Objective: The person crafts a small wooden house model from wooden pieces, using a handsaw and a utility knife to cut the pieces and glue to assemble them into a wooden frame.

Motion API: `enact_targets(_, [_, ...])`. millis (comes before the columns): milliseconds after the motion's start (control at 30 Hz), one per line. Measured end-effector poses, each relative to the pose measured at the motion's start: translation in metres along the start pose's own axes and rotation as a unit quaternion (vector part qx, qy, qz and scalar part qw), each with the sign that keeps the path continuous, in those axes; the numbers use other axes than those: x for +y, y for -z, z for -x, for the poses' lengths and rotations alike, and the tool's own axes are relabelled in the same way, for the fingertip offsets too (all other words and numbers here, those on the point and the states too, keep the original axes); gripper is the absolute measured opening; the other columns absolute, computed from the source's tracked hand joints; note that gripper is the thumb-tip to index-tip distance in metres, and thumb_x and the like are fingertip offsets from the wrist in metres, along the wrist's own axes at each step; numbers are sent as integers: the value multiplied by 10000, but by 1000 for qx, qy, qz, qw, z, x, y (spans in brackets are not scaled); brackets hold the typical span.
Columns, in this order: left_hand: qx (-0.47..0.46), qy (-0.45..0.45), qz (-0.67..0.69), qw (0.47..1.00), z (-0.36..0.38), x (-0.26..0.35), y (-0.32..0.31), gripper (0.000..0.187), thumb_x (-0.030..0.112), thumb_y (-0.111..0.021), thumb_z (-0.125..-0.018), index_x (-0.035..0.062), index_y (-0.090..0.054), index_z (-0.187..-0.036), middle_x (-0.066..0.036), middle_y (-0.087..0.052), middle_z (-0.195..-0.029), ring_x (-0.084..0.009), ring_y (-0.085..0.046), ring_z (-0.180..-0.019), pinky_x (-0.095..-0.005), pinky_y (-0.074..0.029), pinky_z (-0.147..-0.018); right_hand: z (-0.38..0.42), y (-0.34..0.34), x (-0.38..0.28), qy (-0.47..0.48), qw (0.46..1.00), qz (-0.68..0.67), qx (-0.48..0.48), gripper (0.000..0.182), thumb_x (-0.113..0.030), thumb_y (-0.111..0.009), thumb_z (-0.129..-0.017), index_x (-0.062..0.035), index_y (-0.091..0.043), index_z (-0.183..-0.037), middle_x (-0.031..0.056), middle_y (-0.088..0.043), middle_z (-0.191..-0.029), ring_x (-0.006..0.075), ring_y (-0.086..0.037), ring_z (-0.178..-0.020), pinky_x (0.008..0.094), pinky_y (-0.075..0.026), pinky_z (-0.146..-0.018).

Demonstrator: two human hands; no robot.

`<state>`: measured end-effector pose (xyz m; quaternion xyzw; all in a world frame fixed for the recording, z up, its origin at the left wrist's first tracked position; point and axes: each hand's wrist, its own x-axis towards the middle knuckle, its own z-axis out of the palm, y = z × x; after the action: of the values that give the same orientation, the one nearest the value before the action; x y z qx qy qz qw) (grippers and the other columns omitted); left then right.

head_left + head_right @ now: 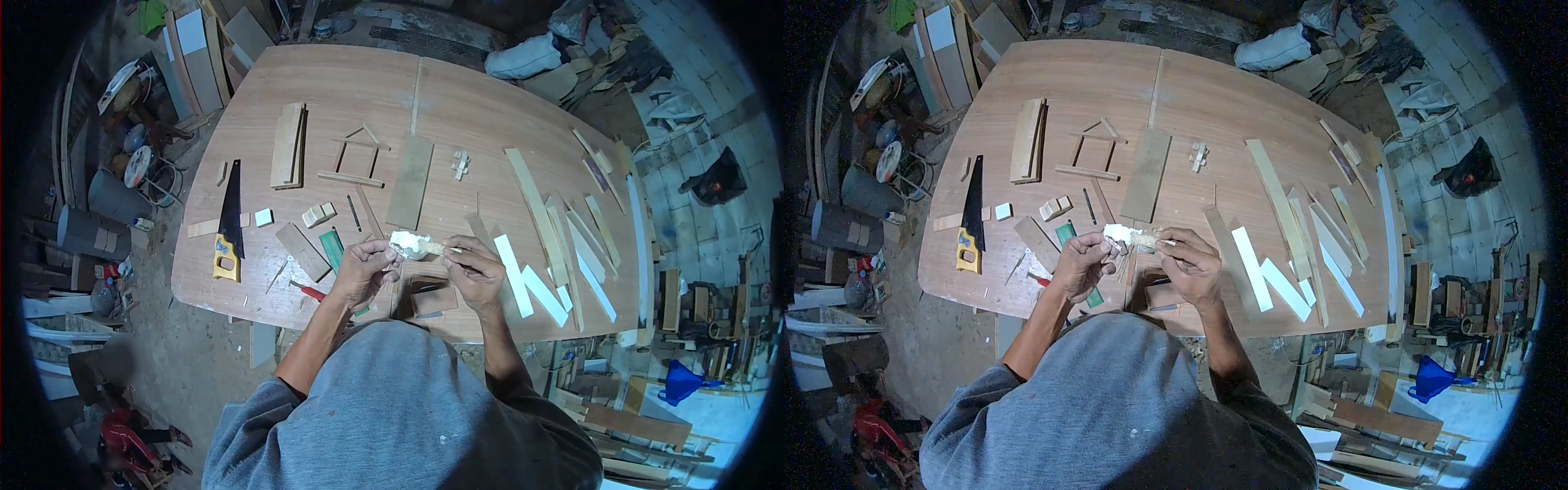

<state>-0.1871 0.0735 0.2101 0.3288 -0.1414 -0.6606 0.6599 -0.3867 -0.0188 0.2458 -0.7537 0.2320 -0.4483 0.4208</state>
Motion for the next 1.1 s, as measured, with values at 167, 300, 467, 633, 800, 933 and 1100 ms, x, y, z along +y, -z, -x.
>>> enact_targets(167, [36,-21,-30,999,-1,0,-1,83,78,-653,-887,-3,-663,-904,-76,-668,-815,-114,-599,-666,-246,-477,-539,6,15,1,-43,999,0,6,233,114,-665,-734,26,-715,-944,166,-677,-1003,228,-667,-934,295,-531,-808])
enact_targets(300, [41,-31,-44,998,-2,-3,-2,82,65,-649,-888,-14,-662,-908,-83,-673,-818,-120,-607,-667,-250,-483,-535,4,19,-8,-41,999,10,-29,232,115,-662,-755,33,-706,-967,157,-669,-1021,146,-639,-871,238,-499,-706])
enact_targets(467, [48,-31,-51,997,-2,-2,-5,86,66,-652,-886,-16,-666,-909,-81,-671,-818,-120,-606,-665,-246,-484,-533,2,19,-5,-31,998,44,-25,232,116,-657,-750,29,-709,-958,158,-677,-1005,216,-672,-932,294,-547,-800])
enact_targets(633, [52,-36,-50,997,-3,-2,-1,85,68,-650,-888,-12,-669,-909,-79,-671,-821,-118,-605,-663,-242,-483,-531,0,17,-15,-13,999,39,-27,249,122,-638,-745,30,-709,-965,160,-677,-1001,220,-675,-923,291,-551,-789])
enact_targets(800, [58,-39,-56,996,-2,-4,-2,89,70,-650,-889,-16,-667,-905,-78,-670,-825,-117,-603,-665,-240,-478,-532,-1,18,-12,-3,997,67,-33,196,115,-661,-764,46,-706,-942,168,-667,-1015,218,-662,-941,270,-536,-757])
enact_targets(933, [53,-45,-59,996,-3,-5,-1,91,66,-656,-885,-19,-671,-911,-82,-674,-827,-114,-604,-658,-239,-475,-527,-3,15,-15,40,993,102,-35,186,102,-628,-806,77,-680,-983,171,-678,-956,215,-677,-894,273,-552,-737])
enact_targets(1100, [95,-141,-143,975,-4,-11,-3,113,52,-658,-882,-30,-684,-955,-93,-689,-835,-118,-622,-673,-245,-496,-532,11,2,-20,-259,949,-150,98,203,33,-585,-887,94,-631,-1075,162,-684,-907,186,-688,-776,267,-552,-696])
